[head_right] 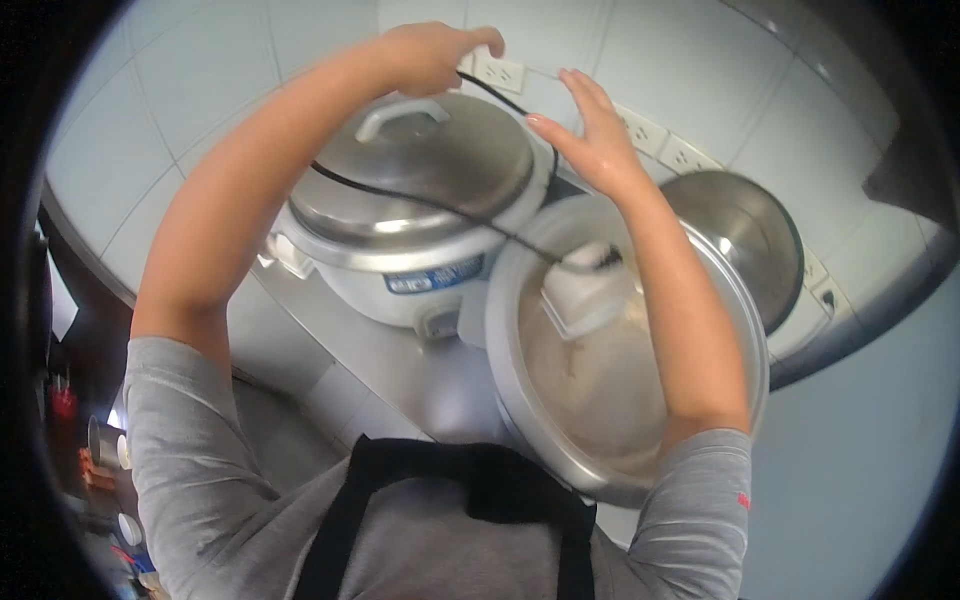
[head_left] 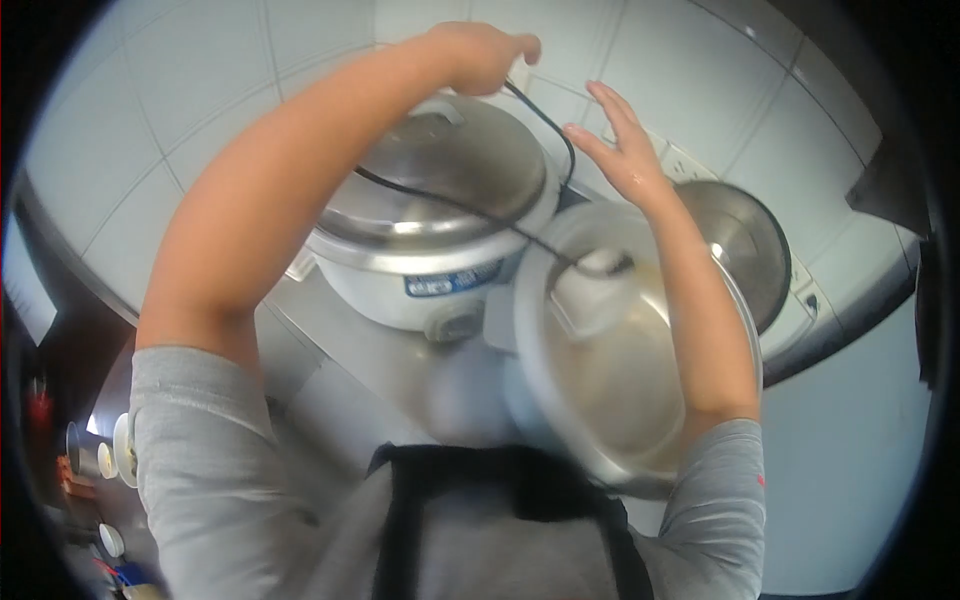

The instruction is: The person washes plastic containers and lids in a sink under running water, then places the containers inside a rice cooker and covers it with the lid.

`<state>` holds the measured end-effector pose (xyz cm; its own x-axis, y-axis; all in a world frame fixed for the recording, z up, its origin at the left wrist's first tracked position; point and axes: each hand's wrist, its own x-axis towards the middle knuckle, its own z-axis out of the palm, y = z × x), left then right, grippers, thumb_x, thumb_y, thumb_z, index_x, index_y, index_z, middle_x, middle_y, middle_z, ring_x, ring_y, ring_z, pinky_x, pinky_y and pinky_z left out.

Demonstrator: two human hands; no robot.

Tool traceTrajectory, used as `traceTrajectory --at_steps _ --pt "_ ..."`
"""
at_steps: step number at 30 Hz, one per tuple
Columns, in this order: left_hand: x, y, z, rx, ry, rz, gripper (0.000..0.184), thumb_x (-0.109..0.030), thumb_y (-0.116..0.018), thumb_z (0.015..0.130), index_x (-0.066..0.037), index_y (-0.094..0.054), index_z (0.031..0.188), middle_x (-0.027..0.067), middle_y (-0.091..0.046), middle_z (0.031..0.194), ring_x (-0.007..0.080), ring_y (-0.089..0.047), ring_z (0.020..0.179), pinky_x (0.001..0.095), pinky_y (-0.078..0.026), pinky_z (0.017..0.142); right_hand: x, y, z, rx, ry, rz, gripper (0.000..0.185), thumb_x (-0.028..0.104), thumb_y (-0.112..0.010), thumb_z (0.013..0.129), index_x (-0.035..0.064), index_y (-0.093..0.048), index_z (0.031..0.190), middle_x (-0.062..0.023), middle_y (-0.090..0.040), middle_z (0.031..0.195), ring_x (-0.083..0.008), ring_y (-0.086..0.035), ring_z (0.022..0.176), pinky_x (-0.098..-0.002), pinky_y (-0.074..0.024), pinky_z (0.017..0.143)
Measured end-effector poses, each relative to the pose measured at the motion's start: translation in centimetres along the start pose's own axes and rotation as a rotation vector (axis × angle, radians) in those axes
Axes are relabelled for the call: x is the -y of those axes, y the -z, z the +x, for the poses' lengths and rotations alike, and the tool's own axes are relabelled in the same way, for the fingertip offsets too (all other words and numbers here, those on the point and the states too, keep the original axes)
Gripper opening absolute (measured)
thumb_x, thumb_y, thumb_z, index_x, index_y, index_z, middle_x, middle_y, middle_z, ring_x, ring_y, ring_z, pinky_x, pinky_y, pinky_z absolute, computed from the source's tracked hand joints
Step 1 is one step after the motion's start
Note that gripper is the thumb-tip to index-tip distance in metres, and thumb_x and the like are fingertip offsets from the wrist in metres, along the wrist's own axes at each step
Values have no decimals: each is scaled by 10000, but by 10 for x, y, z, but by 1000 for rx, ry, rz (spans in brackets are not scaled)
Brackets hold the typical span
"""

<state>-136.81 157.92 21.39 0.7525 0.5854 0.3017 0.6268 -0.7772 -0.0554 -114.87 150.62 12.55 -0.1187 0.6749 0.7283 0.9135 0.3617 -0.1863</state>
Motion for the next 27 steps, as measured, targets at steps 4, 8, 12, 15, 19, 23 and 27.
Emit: traceTrajectory --at_steps 4,8,12,15,19,23,27 --pt "16 2 -38 -154 -16 421 482 -29 -571 771 -200 -466 1210 119 -631 822 316 -623 778 409 -480 640 8 -33 58 423 -186 468 484 357 -589 845 24 -545 1193 -134 -625 1028 -219 -592 900 -325 -463 818" --pt "111 -17 -83 -118 134 65 344 -91 -610 797 -150 -527 1126 96 -622 833 229 -625 753 359 -484 640 -21 -39 56 491 -375 449 353 341 -527 889 62 -625 1081 -29 -643 960 -134 -562 758 -258 -448 712" --pt "110 -13 -108 -218 246 -950 182 -158 -625 837 -151 -556 1005 -18 -556 828 81 -504 741 223 -432 617 22 -75 65 500 -83 757 562 524 -522 863 93 -550 1224 -61 -587 1162 -142 -569 954 -280 -448 801" --pt "92 18 -93 -387 201 -1216 345 -48 -641 705 -165 -491 993 -29 -540 731 61 -416 630 226 -303 534 80 -64 67 918 -85 1266 884 639 -573 759 46 -345 1373 -148 -558 1208 -220 -567 1067 -321 -476 841" --pt "45 41 -59 -561 253 -1002 354 -94 -763 646 -116 -463 833 -45 -461 658 55 -402 592 252 -316 517 77 -57 69 1093 -64 1461 991 528 -699 680 9 -262 1402 -205 -527 1240 -262 -555 1107 -313 -499 827" --pt "-3 49 -18 -744 125 -1104 356 -52 -750 649 -113 -415 754 -52 -390 629 49 -364 544 235 -302 477 94 -37 58 1074 20 1623 994 221 -753 564 3 -256 1397 -262 -516 1223 -347 -536 1119 -411 -453 911" --pt "-20 42 11 -833 -23 -1356 362 -31 -734 662 -121 -392 739 -52 -377 618 48 -351 530 212 -281 461 84 -37 42 1035 69 1838 872 185 -708 633 -3 -269 1363 -288 -528 1181 -378 -534 1114 -505 -403 942"
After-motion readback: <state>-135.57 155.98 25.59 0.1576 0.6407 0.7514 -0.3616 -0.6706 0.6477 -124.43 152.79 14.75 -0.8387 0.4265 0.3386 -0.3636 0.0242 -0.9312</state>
